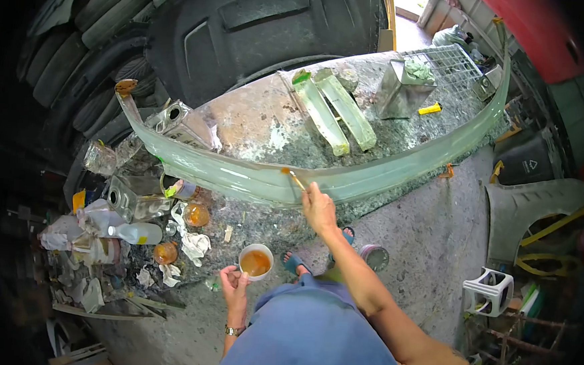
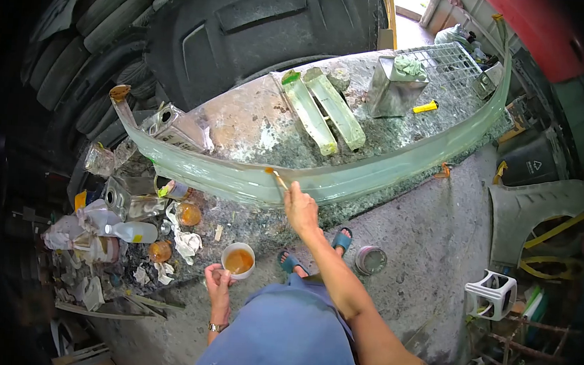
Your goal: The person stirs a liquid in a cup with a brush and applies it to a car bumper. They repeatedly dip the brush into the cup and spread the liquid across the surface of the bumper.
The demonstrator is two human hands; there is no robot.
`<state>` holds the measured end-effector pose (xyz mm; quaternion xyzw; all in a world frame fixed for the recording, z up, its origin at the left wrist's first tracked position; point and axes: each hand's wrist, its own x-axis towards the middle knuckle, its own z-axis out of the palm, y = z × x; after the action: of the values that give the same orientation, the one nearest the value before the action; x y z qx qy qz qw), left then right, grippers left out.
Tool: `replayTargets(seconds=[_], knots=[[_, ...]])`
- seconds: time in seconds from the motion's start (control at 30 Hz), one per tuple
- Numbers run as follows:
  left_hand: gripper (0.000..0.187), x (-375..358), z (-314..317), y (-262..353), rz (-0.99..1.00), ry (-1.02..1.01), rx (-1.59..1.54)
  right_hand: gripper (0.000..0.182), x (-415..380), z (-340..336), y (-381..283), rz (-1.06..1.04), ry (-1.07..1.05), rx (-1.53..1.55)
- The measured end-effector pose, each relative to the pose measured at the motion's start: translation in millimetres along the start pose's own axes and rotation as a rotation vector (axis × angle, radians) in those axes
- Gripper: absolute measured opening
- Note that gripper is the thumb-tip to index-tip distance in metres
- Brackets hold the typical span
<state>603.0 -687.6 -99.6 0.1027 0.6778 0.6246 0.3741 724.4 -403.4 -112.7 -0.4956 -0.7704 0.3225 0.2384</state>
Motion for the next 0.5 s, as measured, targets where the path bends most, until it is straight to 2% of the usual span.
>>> replayTargets(seconds=[0.07,0.1,0.2,0.33,0.5], knots=[[0.04,1,0,2,-0.008,-0.008,-0.011,0.015,-7,-12,12,0.122,-0.006,-0.012],[0.041,1,0,4,-0.01,-0.013,-0.024,0.015,-12,-16,13,0.119,-0.01,-0.009],[0.041,1,-1,5,-0.008,-0.004,-0.042,0.015,-20,-27,-5,0.105,0.011,0.071],[0.04,4,1,5,0.003,-0.006,-0.004,0.015,-4,6,-61,-0.094,-0.093,0.117],[0.039,5,4,5,0.006,0.016,-0.022,0.014,14,19,-36,-0.055,-0.044,0.141]])
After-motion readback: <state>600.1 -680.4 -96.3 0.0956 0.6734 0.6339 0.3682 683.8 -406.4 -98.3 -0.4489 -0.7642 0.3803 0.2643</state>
